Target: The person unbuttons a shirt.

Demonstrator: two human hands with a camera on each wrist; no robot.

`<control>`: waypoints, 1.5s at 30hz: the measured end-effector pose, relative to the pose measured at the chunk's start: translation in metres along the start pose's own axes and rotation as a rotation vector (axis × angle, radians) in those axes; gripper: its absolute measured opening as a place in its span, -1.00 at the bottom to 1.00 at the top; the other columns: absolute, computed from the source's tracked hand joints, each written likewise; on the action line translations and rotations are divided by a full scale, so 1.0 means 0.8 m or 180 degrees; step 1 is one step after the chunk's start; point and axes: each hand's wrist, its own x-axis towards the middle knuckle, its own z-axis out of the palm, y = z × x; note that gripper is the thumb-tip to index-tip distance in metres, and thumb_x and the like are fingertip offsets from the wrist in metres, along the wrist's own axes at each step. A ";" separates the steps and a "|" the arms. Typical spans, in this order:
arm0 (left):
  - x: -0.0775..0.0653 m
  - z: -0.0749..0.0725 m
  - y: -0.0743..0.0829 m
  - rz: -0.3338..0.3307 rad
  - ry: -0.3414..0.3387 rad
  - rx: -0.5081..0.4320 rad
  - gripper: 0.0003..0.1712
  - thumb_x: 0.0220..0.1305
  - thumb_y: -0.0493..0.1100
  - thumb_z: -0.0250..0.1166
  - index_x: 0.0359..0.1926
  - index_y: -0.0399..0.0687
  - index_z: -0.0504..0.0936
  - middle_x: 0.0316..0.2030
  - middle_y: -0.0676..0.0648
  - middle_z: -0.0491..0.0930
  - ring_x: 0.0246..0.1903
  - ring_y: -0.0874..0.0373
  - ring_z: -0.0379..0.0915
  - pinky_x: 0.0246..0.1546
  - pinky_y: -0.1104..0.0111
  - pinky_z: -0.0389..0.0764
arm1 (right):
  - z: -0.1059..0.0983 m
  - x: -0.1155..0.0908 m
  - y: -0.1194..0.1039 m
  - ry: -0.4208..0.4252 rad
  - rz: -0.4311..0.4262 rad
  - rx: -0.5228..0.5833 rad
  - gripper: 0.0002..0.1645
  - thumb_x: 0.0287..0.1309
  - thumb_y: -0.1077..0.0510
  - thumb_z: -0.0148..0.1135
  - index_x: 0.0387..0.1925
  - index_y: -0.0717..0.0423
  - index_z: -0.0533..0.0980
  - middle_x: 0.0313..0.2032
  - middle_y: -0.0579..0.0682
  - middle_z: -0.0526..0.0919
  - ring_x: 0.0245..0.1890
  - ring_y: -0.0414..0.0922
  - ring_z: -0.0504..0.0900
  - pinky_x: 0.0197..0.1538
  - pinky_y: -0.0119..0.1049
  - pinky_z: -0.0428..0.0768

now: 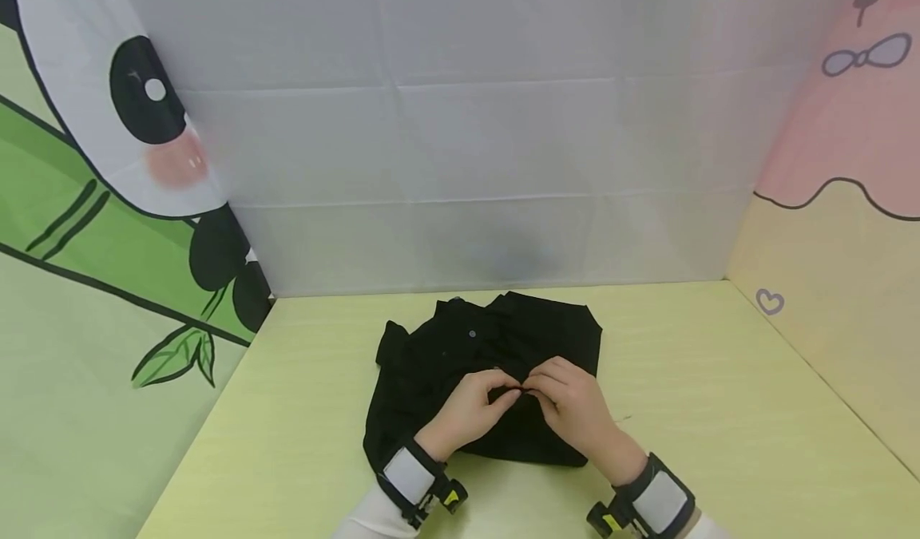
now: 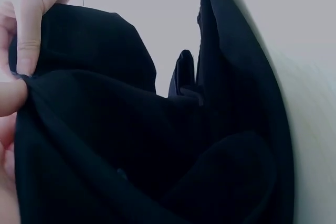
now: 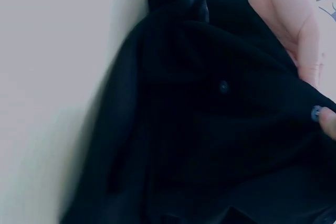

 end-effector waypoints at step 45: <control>-0.007 -0.004 0.035 -0.0086 0.1019 -0.1083 -0.90 0.15 -0.45 0.20 -0.41 -0.41 0.64 -0.44 -0.29 0.65 -0.42 0.18 0.52 -0.34 0.40 0.56 | 0.031 0.002 -0.007 0.0803 -0.0241 0.0326 -0.69 0.30 0.22 0.00 -0.53 0.24 0.53 -0.48 0.02 0.57 -0.45 -0.14 0.47 -0.30 -0.40 0.49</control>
